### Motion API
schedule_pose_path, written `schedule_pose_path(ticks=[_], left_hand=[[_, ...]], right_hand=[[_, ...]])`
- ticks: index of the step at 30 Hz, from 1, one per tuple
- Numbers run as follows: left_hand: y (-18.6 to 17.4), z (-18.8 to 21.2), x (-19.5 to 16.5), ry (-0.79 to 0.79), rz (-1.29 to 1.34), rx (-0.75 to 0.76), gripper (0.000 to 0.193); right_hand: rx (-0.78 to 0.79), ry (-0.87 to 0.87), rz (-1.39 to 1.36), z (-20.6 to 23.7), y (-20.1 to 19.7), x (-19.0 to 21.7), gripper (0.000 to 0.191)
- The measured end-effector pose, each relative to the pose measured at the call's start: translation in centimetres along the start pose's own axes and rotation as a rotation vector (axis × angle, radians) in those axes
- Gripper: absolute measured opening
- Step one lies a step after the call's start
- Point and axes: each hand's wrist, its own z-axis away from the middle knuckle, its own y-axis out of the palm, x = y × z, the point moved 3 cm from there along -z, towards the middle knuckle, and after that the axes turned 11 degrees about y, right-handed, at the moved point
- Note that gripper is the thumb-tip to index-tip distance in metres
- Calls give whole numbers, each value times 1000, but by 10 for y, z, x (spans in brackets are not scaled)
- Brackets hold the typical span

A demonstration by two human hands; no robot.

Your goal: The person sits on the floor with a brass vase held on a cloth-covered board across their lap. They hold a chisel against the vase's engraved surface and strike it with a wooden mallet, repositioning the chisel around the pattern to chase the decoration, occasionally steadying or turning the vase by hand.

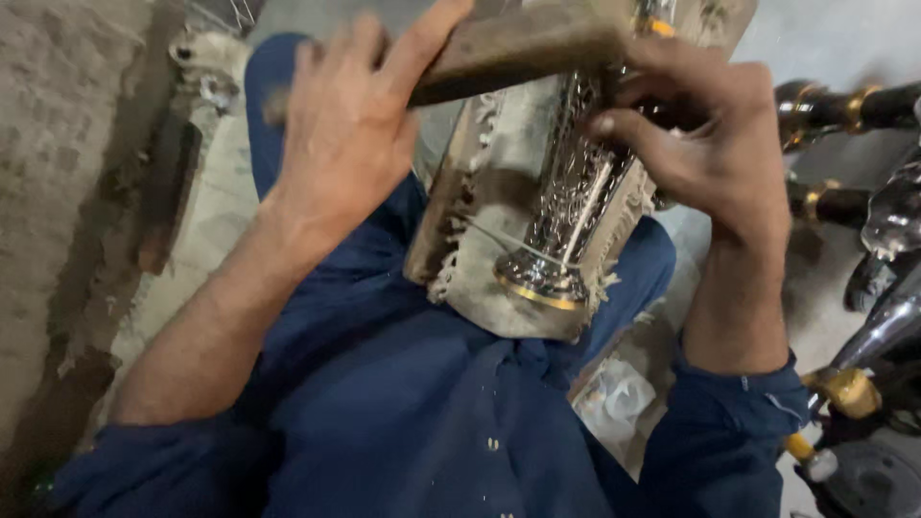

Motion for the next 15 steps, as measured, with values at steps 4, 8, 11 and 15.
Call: schedule_pose_path(ticks=[4, 8, 11, 15], left_hand=[[2, 14, 13, -84, 102, 118, 68], [14, 26, 38, -150, 338, 125, 69], [36, 40, 64, -536, 404, 479, 61], [57, 22, 69, -229, 542, 666, 65]], right_hand=[[-237, 146, -290, 14, -14, -45, 28], [-472, 106, -599, 36, -20, -68, 28], [-459, 99, -211, 49, -5, -55, 49], [-428, 36, 265, 49, 12, -42, 52]])
